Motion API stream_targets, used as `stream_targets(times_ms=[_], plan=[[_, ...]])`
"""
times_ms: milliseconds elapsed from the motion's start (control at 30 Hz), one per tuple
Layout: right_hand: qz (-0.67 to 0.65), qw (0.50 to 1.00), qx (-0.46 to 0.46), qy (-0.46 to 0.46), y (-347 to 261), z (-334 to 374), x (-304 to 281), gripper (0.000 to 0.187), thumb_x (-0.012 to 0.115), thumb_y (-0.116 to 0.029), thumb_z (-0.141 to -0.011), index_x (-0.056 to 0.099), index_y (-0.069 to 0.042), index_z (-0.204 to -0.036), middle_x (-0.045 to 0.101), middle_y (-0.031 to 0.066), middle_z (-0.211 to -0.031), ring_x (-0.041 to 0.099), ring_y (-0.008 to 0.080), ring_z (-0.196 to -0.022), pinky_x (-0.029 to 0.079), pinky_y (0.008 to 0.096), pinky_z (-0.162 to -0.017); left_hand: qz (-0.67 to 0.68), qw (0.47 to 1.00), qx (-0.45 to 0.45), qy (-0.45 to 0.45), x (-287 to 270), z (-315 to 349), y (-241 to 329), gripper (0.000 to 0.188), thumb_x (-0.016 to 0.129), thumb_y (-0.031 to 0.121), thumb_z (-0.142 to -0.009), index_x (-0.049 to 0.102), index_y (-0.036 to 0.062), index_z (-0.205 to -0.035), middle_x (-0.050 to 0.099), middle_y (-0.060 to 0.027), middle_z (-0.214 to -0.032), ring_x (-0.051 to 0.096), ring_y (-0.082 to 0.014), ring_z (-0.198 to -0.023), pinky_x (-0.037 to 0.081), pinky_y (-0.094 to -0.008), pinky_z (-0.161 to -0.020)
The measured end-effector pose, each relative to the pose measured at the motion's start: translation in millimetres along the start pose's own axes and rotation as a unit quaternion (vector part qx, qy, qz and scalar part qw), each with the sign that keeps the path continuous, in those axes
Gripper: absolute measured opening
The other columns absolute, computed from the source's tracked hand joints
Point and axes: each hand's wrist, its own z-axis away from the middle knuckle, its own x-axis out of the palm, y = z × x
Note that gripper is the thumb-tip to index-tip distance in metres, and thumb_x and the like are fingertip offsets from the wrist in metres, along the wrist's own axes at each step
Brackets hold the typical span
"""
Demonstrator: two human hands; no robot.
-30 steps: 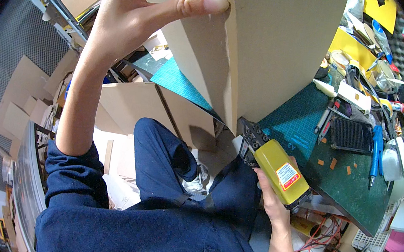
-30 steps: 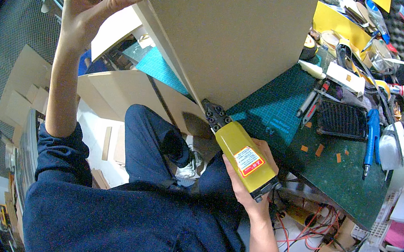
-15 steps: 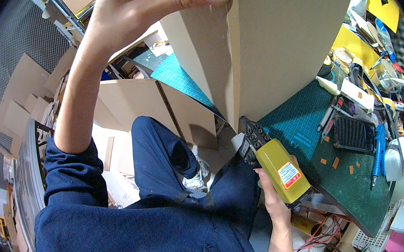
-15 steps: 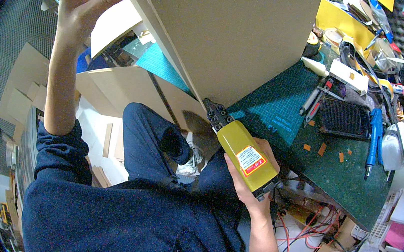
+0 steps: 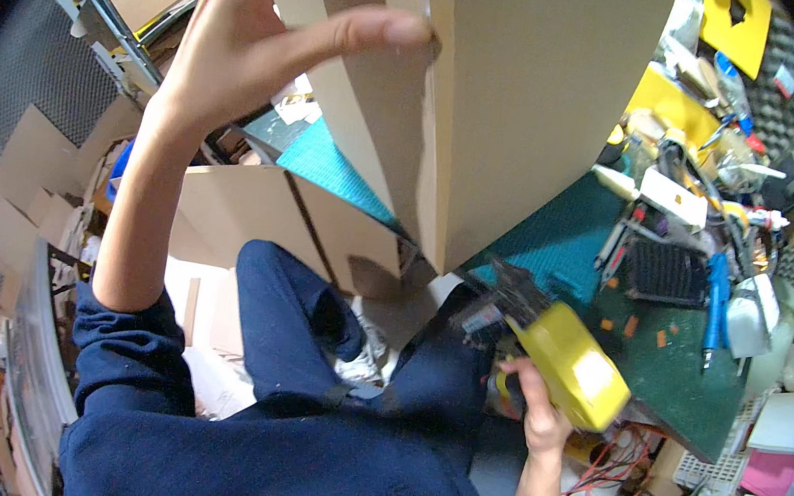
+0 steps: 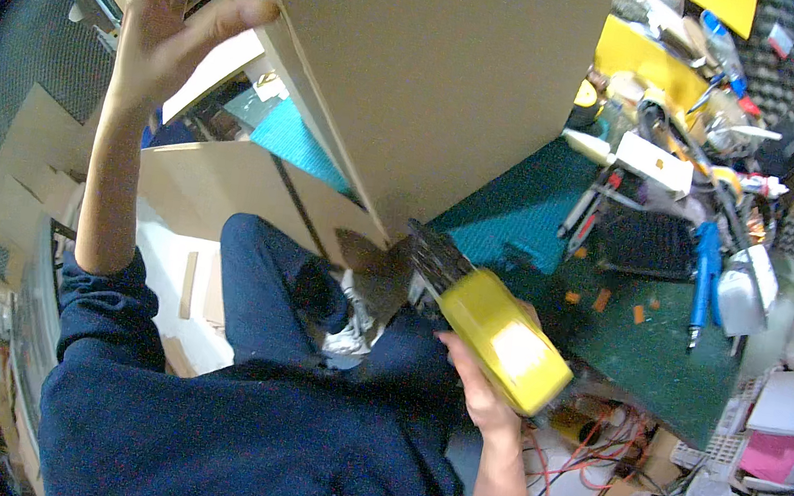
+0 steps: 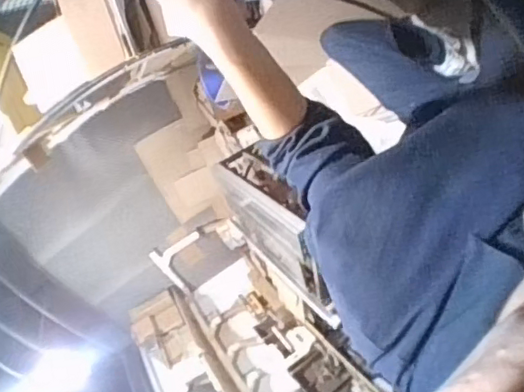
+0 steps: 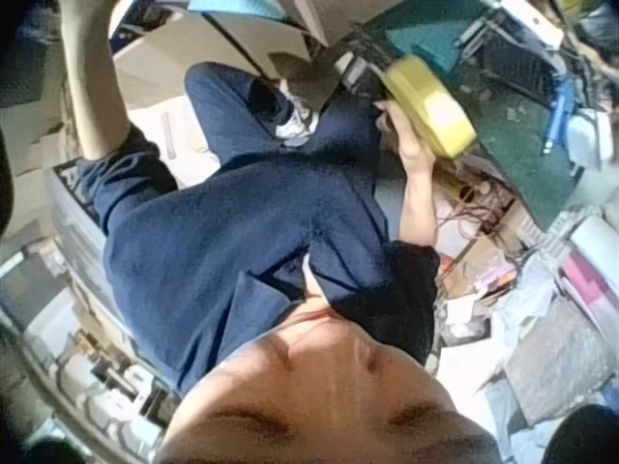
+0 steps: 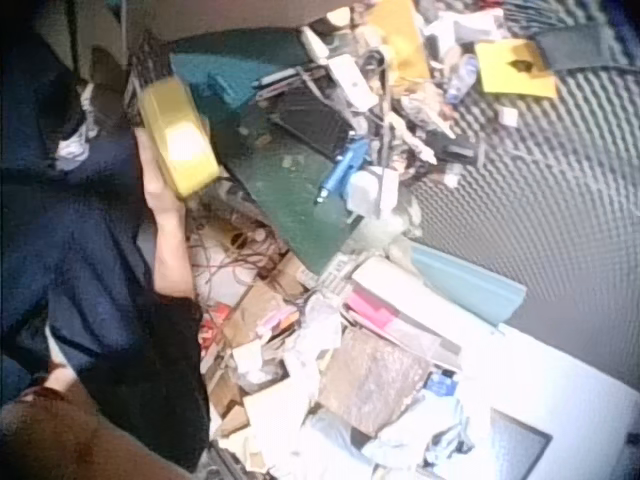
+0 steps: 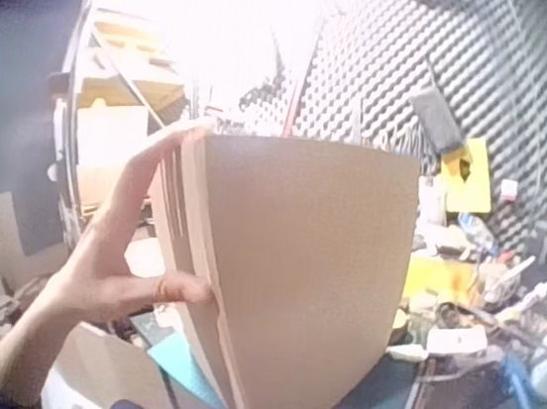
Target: The person assembles a cardboard structure by aligning and joining multiple cut pieces. They use a staple gun to fasten the edges together and then trim excess material with pliers.
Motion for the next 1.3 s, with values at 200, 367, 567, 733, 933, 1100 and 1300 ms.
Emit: stream_targets(times_ms=[200, 367, 567, 733, 933, 1100, 1300], plan=[[-0.237, 0.944, -0.092, 0.211, -41, 27, -54, 0.051, 0.061, -0.045, -0.096, 0.057, -0.004, -0.126, 0.067, 0.0088, -0.106, 0.063, 0.021, -0.073, 0.054, 0.0309, -0.061, -0.038, 0.961, -0.16, 0.221, 3, 10, 87, 0.072, 0.062, 0.033, -0.093, 0.03, 0.0055, -0.151, 0.033, -0.0176, -0.155, 0.033, -0.0301, -0.141, 0.028, -0.0471, -0.116], [-0.348, 0.913, -0.088, 0.194, -64, 34, -62, 0.054, 0.062, -0.048, -0.095, 0.057, -0.006, -0.128, 0.068, 0.0069, -0.111, 0.065, 0.0147, -0.083, 0.052, 0.0231, -0.058, 0.338, 0.918, -0.094, -0.182, 75, 3, 220, 0.083, 0.078, 0.034, -0.08, 0.04, -0.0048, -0.143, 0.046, -0.0285, -0.142, 0.059, -0.0407, -0.118, 0.049, -0.044, -0.102], [-0.424, 0.851, -0.058, 0.305, -71, 41, -60, 0.054, 0.066, -0.045, -0.094, 0.056, -0.008, -0.132, 0.066, 0.0064, -0.121, 0.065, 0.0134, -0.096, 0.052, 0.0188, -0.058, 0.329, 0.927, -0.064, -0.167, 122, 5, 244, 0.086, 0.076, 0.024, -0.083, 0.028, -0.0069, -0.147, 0.046, -0.0281, -0.143, 0.064, -0.035, -0.111, 0.059, -0.0342, -0.082], [-0.448, 0.827, -0.044, 0.337, -66, 45, -74, 0.045, 0.063, -0.044, -0.096, 0.056, -0.013, -0.129, 0.065, 0.0008, -0.115, 0.061, 0.0084, -0.089, 0.047, 0.0193, -0.061, 0.243, 0.95, -0.033, -0.193, 113, 11, 246, 0.081, 0.074, 0.024, -0.084, 0.032, -0.0075, -0.145, 0.049, -0.0277, -0.141, 0.069, -0.0316, -0.101, 0.06, -0.032, -0.071], [-0.447, 0.781, -0.028, 0.436, -61, 43, -86, 0.044, 0.065, -0.044, -0.094, 0.062, -0.009, -0.12, 0.07, 0.0038, -0.105, 0.066, 0.009, -0.072, 0.054, 0.0167, -0.053, 0.277, 0.939, -0.023, -0.205, 102, 28, 246, 0.081, 0.076, 0.028, -0.082, 0.037, -0.0091, -0.143, 0.052, -0.0268, -0.139, 0.071, -0.0296, -0.098, 0.06, -0.03, -0.069], [-0.463, 0.81, -0.032, 0.358, -66, 44, -81, 0.047, 0.062, -0.049, -0.095, 0.062, -0.01, -0.121, 0.069, 0.0033, -0.104, 0.059, 0.0068, -0.066, 0.048, 0.016, -0.053, 0.406, 0.91, -0.03, -0.08, 118, 21, 241, 0.087, 0.078, 0.05, -0.079, 0.048, -0.0057, -0.139, 0.057, -0.0243, -0.135, 0.065, -0.0347, -0.113, 0.054, -0.0412, -0.096], [-0.518, 0.823, 0.065, 0.225, -56, 55, -46, 0.059, 0.053, -0.049, -0.096, 0.049, -0.006, -0.138, 0.063, 0.0103, -0.123, 0.061, 0.0183, -0.087, 0.045, 0.0222, -0.054, 0.476, 0.861, -0.02, 0.176, 146, 24, 243, 0.065, 0.049, 0.062, -0.089, 0.075, 0.0068, -0.112, 0.068, -0.022, -0.116, 0.065, -0.04, -0.112, 0.037, -0.0561, -0.11]])
